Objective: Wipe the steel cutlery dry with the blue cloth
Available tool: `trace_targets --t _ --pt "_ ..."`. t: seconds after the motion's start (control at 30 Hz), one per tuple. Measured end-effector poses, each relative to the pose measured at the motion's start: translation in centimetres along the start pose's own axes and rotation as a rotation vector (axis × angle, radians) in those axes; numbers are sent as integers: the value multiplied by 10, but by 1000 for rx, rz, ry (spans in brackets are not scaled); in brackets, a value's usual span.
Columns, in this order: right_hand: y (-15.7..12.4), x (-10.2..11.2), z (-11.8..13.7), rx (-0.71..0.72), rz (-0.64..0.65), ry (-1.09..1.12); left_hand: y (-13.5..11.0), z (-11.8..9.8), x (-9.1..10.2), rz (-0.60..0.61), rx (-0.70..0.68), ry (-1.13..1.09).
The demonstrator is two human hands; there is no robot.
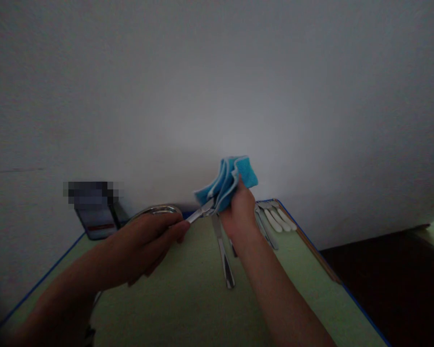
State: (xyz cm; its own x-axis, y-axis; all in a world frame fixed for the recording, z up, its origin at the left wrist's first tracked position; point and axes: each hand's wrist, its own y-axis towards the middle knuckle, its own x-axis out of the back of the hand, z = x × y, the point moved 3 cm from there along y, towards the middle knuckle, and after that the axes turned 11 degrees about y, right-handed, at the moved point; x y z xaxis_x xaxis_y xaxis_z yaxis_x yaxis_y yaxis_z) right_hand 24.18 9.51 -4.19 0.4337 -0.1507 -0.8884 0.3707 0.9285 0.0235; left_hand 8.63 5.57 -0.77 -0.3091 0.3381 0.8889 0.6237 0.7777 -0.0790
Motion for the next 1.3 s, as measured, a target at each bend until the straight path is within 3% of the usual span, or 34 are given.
trace_targets --t 0.03,0.2,0.3,0.5,0.73,0.93,1.03,1.17,1.3 --pt "-6 1 -10 -52 -69 16 1 1 -1 -9 19 -6" --pt "-21 -4 -34 -183 -59 -14 5 6 -6 -23 73 -18" --pt "-17 -5 -24 -204 -63 64 1 4 -13 44 64 -46" --pt "-13 -13 0 -304 80 269 -13 -3 -20 134 13 15" --pt "-8 -11 20 -228 122 312 -33 1 -1 30 -2 3" --pt "-12 -14 34 -215 125 374 -49 -2 14 -31 -216 -34" --pt "-21 -21 26 -240 139 343 -47 -3 18 -135 -214 -22" --pt "-33 -30 5 -279 242 222 -37 9 21 -324 -11 174" --pt "-39 -27 -12 -428 385 -100 -30 22 19 -181 -24 229"
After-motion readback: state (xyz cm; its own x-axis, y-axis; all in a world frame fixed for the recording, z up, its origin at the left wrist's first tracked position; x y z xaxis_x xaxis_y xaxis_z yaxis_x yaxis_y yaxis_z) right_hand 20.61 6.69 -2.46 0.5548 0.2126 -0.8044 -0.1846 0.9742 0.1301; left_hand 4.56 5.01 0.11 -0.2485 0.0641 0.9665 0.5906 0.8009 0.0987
